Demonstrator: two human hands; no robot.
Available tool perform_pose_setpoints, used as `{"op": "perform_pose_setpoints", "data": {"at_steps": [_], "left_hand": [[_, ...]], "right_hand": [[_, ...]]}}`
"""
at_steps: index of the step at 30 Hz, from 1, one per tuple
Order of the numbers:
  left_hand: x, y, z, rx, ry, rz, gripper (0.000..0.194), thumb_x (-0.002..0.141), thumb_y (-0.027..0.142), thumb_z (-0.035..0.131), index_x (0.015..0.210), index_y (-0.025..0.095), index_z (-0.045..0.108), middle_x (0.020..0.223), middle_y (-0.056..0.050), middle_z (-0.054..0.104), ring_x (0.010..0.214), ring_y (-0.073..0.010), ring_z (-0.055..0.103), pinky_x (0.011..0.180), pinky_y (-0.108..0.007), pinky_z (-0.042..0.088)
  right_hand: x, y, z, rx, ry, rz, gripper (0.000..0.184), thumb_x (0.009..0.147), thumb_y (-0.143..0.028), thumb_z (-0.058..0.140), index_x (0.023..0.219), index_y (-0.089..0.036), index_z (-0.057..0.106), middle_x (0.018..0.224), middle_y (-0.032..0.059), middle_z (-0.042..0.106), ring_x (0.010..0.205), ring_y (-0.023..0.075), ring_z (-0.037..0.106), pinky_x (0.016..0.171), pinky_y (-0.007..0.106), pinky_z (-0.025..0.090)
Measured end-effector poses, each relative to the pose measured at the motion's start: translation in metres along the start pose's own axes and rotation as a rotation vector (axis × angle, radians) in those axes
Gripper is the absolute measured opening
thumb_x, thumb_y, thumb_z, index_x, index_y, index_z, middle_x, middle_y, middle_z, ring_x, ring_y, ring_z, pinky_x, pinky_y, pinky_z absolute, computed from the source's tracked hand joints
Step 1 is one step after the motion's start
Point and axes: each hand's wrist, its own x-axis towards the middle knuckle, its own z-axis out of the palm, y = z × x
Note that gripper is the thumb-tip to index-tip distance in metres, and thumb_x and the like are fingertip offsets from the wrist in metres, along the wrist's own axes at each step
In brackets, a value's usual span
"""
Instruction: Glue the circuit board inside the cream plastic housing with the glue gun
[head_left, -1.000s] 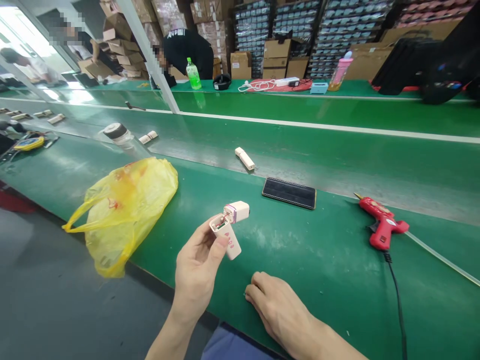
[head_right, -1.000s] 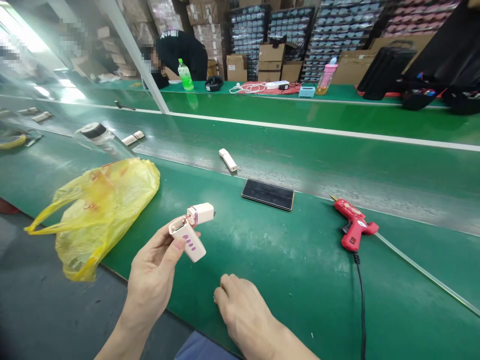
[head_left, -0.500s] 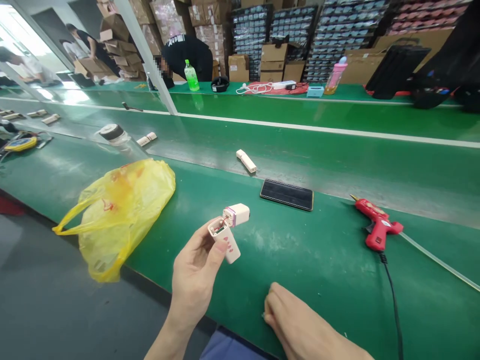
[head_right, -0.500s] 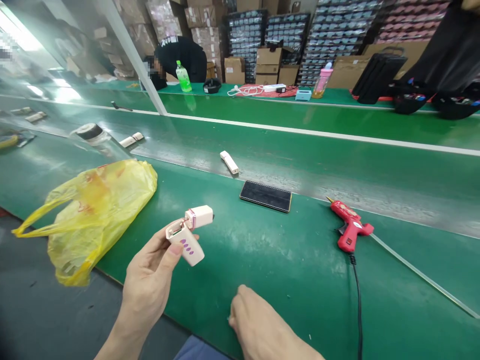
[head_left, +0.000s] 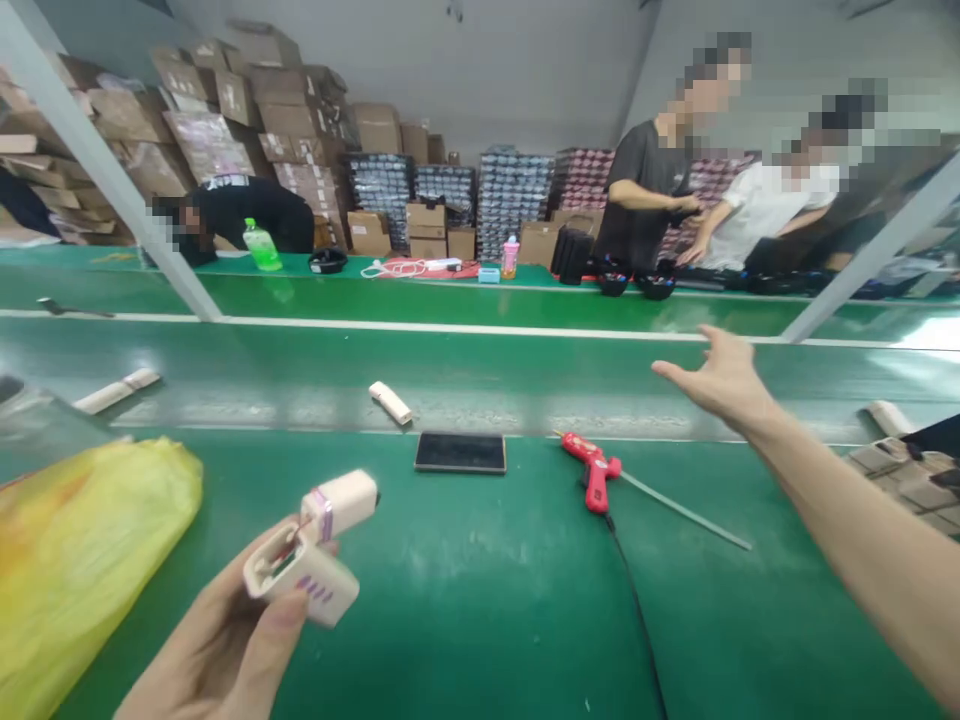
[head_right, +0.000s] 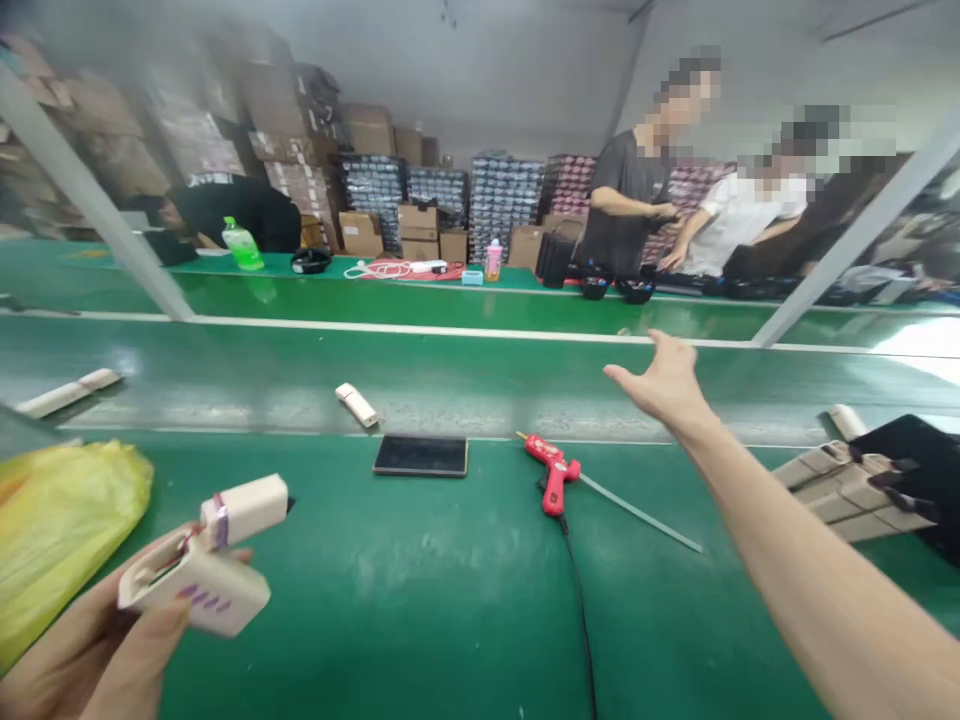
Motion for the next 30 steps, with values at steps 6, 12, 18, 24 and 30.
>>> {"op": "perform_pose_setpoints", "data": {"at_steps": [6,12,18,24,30], "left_hand": [[-0.011,0.039,0.009,-0.079,-0.079,-0.054,0.038,0.093,0.044,0.088,0.126,0.026,0.082,0.122,-0.006,0.086,0.105,-0.0239,0.084,0.088,-0.021,0.069],[-0.016,0.041,0.009,-0.038,-0.115,-0.069,0.032,0.096,0.041,0.085,0.127,0.031,0.083,0.122,-0.005,0.087,0.104,-0.021,0.084,0.085,-0.018,0.067],[-0.023,0.041,0.017,-0.078,-0.154,-0.161,0.033,0.094,0.044,0.087,0.125,0.031,0.083,0.119,-0.004,0.088,0.105,-0.0203,0.083,0.086,-0.015,0.066],[-0.028,0.036,0.014,-0.074,-0.146,-0.191,0.041,0.092,0.046,0.089,0.128,0.028,0.083,0.123,-0.007,0.086,0.112,-0.0276,0.083,0.092,-0.027,0.069],[-0.027,0.03,0.016,-0.094,-0.164,-0.183,0.036,0.093,0.046,0.087,0.125,0.03,0.083,0.122,-0.005,0.087,0.109,-0.0245,0.084,0.09,-0.022,0.068]], "right_hand": [[-0.114,0.014,0.06,0.056,-0.479,-0.217,0.012,0.09,-0.03,0.066,0.087,-0.023,0.076,0.077,0.0106,0.075,0.083,0.0352,0.074,0.082,0.052,0.059],[-0.321,-0.005,0.102,0.296,-1.033,-0.731,0.024,0.078,-0.012,0.09,0.09,-0.024,0.073,0.084,-0.0047,0.076,0.072,0.0138,0.075,0.064,0.02,0.058],[-0.366,-0.002,0.134,0.141,-0.842,-0.906,0.019,0.096,-0.013,0.069,0.082,-0.023,0.063,0.077,0.0018,0.07,0.064,0.0219,0.068,0.055,0.034,0.046],[-0.287,0.011,0.145,0.047,-0.589,-0.75,0.04,0.118,-0.023,0.028,0.093,-0.021,0.059,0.081,0.0071,0.065,0.066,0.0206,0.061,0.059,0.032,0.043],[-0.308,-0.002,0.117,0.263,-0.818,-0.866,0.038,0.115,-0.03,0.04,0.086,-0.024,0.065,0.079,0.0022,0.07,0.067,0.0192,0.066,0.062,0.03,0.049]]}}
